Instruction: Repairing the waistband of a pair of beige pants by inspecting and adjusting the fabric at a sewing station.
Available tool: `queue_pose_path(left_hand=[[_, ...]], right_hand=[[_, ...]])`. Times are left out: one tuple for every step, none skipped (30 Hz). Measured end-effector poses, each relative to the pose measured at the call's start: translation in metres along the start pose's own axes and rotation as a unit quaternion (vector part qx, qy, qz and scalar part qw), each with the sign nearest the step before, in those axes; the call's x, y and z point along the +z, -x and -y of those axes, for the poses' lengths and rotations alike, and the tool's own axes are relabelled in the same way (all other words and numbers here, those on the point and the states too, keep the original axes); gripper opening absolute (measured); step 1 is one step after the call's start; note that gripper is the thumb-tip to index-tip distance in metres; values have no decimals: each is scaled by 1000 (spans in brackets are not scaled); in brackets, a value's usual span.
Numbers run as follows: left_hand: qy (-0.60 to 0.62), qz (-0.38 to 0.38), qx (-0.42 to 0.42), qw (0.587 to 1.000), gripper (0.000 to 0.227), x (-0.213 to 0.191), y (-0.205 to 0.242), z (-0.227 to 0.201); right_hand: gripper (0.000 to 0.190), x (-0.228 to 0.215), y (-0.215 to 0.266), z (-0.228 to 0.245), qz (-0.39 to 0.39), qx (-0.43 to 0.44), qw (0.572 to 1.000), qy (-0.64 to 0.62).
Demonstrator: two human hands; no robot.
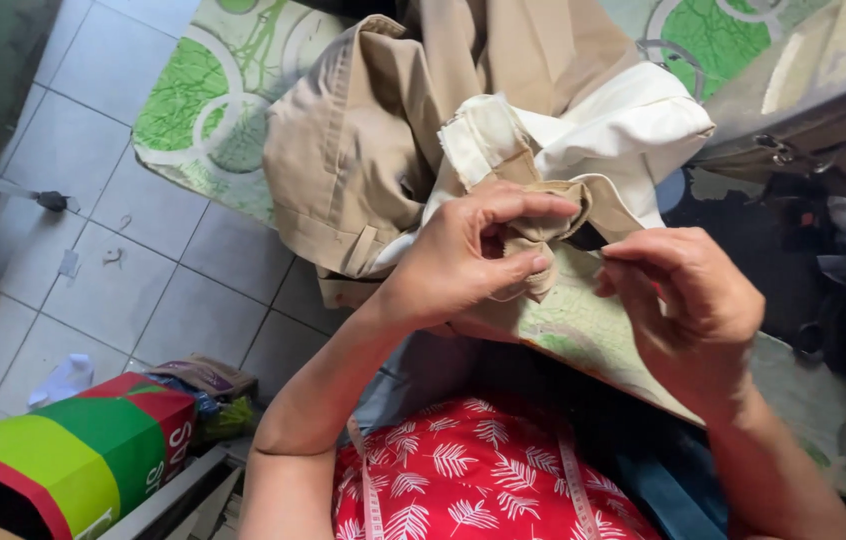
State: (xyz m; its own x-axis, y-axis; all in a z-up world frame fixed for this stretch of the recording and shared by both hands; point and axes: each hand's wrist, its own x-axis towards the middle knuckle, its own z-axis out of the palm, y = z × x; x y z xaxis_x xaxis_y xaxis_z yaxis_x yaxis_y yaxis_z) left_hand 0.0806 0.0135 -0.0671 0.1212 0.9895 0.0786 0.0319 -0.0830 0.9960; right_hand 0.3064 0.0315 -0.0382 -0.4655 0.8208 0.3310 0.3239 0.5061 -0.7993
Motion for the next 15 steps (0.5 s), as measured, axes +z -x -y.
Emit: queue_pose_path(left_hand=[[-10,2,2,1000,42,1,0,0],[-21,4,4,1000,43,2,0,1],[-21,2,2,1000,43,1,0,0],[-23,12,12,1000,43,0,-1,-1],[-25,23,21,999,43,0,-2,-2],[-25,24,20,999,43,0,-3,-2],[-10,28,8,1000,43,0,-4,-3],[6,33,-4,999,42,0,-5,-3],[6,34,-4,999,42,0,-5,-3],[-2,34,-2,999,42,0,-6,-3],[-11,34,0,999,43,0,-6,-2],[-11,33,0,999,43,0,-7,-2],[-20,38,9,999,44,0,-7,-1],[-29,43,18,998,45,0,-7,0],[-28,44,17,998,45,0,-7,0]], right_hand=[[12,6,0,-1,-5,-21,1000,0],[12,11,-1,-2,-11,-42,999,0],[12,15,0,-5,-9,-41,999,-2],[12,18,1,-7,-28,-76,996,47],[12,21,3,-9,-47,-110,988,96],[12,23,3,-10,-47,-109,988,95],[14,24,3,-10,-50,-125,985,107],[16,26,3,-10,-54,-140,982,119],[16,26,3,-11,-53,-139,982,119],[15,27,2,-13,-53,-156,977,134],[14,27,2,-14,-52,-174,972,149],[14,28,1,-13,-51,-173,972,149],[13,28,0,-13,-49,-175,973,143],[11,28,0,-12,-46,-177,974,137],[11,28,-1,-12,-47,-175,974,138]])
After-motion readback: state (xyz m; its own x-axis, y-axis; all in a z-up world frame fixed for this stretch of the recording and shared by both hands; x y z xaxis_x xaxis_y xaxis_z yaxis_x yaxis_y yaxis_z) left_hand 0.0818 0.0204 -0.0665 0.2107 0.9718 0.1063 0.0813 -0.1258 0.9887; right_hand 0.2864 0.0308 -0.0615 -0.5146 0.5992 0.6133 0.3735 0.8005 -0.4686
